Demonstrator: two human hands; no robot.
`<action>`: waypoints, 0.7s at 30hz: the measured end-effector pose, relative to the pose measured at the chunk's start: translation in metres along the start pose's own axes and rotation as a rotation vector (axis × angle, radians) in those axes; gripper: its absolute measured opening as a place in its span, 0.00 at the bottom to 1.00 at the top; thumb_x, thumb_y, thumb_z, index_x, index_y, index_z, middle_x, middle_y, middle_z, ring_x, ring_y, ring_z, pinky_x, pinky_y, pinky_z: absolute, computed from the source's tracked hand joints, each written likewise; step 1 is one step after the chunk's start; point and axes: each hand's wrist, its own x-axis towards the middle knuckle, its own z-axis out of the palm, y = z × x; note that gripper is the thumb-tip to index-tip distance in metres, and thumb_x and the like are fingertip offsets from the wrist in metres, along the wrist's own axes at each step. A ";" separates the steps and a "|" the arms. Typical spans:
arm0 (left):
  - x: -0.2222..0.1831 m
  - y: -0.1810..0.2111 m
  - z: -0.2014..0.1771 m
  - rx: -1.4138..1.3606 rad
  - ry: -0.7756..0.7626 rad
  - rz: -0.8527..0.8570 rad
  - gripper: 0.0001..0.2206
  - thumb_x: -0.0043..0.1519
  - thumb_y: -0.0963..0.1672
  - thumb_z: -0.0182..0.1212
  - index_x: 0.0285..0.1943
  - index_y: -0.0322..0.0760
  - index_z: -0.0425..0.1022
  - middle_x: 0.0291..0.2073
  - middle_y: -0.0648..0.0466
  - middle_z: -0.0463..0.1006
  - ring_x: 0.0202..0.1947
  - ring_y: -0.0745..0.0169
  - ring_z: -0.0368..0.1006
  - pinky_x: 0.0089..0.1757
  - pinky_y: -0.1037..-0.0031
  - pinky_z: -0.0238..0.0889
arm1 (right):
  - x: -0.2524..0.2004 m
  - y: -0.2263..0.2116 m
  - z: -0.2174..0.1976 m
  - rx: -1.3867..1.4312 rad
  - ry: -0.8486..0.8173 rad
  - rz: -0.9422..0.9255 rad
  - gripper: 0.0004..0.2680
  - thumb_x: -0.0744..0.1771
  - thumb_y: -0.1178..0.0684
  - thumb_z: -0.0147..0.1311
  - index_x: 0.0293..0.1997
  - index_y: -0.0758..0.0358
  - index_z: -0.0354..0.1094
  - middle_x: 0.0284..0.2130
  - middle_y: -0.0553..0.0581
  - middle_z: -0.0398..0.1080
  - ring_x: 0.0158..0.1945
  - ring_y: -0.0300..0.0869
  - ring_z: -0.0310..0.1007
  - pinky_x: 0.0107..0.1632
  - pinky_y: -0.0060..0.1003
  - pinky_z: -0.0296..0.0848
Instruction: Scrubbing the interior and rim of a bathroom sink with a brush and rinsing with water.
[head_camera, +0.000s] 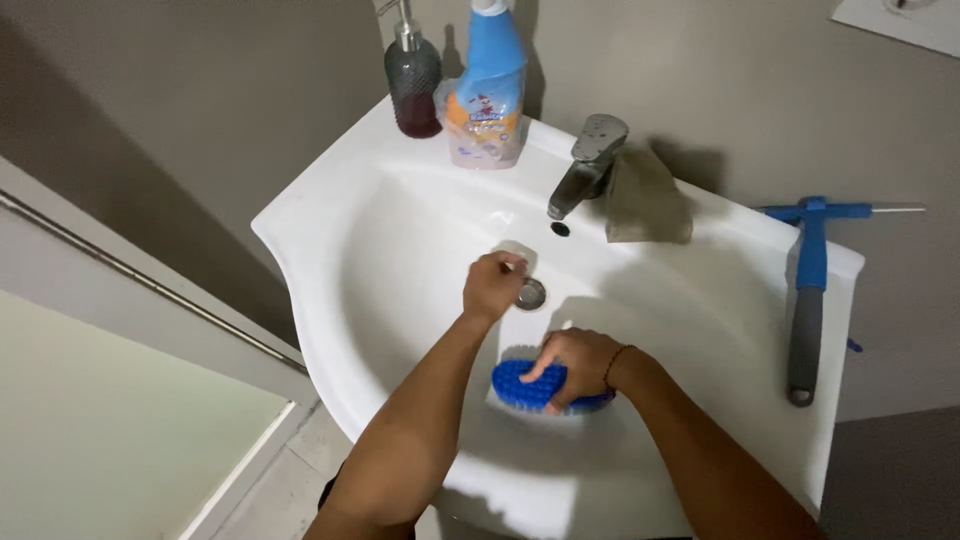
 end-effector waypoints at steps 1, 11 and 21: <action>0.015 -0.012 0.005 -0.109 0.061 -0.025 0.10 0.59 0.49 0.60 0.46 0.55 0.84 0.28 0.52 0.84 0.37 0.51 0.82 0.42 0.62 0.73 | 0.002 0.007 0.001 0.022 -0.079 -0.047 0.23 0.52 0.35 0.74 0.50 0.34 0.79 0.48 0.47 0.79 0.57 0.49 0.76 0.65 0.45 0.72; 0.026 -0.012 -0.004 -0.313 0.239 -0.127 0.10 0.61 0.47 0.61 0.46 0.47 0.85 0.29 0.51 0.82 0.35 0.58 0.76 0.41 0.68 0.70 | 0.023 0.037 0.006 -0.128 0.247 0.536 0.20 0.56 0.40 0.74 0.52 0.34 0.75 0.50 0.49 0.75 0.56 0.52 0.77 0.56 0.52 0.75; -0.023 0.043 -0.009 -0.032 -0.131 0.136 0.14 0.62 0.50 0.56 0.46 0.44 0.84 0.32 0.45 0.84 0.42 0.43 0.81 0.45 0.57 0.71 | -0.001 -0.017 -0.002 -0.040 0.082 -0.032 0.20 0.56 0.39 0.66 0.52 0.40 0.77 0.53 0.55 0.75 0.60 0.56 0.73 0.60 0.56 0.73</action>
